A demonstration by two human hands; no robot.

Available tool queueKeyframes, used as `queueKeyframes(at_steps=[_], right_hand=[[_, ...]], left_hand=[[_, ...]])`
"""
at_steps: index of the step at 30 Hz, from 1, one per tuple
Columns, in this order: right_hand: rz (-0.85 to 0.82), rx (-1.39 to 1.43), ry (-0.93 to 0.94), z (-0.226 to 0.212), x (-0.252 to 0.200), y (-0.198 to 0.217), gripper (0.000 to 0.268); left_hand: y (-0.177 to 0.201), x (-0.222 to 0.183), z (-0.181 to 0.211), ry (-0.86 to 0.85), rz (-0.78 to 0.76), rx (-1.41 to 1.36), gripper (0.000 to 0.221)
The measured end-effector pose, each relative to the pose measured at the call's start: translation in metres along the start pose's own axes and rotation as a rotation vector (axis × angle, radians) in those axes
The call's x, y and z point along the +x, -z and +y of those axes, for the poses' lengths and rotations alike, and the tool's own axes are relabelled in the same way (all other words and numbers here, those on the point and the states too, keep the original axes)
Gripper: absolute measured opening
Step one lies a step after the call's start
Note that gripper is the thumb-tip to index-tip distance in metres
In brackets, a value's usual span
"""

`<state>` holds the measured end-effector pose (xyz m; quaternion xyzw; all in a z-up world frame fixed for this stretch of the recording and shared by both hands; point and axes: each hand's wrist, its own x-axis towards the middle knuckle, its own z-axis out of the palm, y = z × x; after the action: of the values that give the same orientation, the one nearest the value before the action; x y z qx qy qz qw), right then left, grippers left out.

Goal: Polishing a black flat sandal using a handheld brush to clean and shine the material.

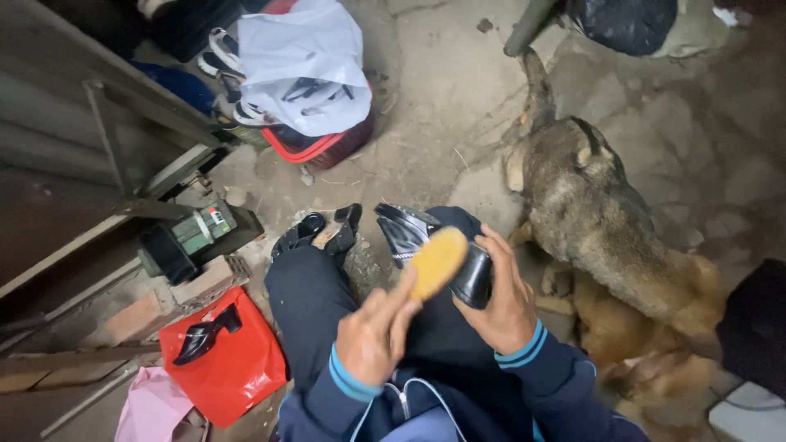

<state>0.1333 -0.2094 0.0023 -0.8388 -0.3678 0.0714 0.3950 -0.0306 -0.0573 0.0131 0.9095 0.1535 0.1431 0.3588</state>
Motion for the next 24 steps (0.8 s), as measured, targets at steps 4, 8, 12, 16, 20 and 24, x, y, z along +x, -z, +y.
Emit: queueKeyframes(at_steps=[4,8,12,16,20,24], right_hand=[[0.070,0.006,0.017,0.004,-0.003,-0.002,0.082],[0.101,0.048,0.053,0.006,-0.004,-0.006,0.079],[0.099,0.096,0.108,0.022,-0.008,-0.008,0.088],[0.109,0.051,0.106,0.020,-0.007,-0.007,0.097],[0.097,0.216,0.072,0.036,0.000,0.005,0.067],[0.100,-0.085,0.055,0.014,-0.003,0.029,0.082]], left_hand=[[-0.003,0.007,0.010,-0.106,0.013,-0.008,0.050],[-0.021,0.023,-0.007,0.020,0.092,-0.015,0.048],[-0.010,0.020,0.013,-0.177,-0.021,-0.158,0.053],[-0.004,0.030,0.001,-0.189,-0.027,-0.066,0.032],[0.017,0.029,0.024,-0.298,-0.094,0.009,0.041],[0.014,0.037,-0.047,-0.178,-0.034,0.197,0.031]])
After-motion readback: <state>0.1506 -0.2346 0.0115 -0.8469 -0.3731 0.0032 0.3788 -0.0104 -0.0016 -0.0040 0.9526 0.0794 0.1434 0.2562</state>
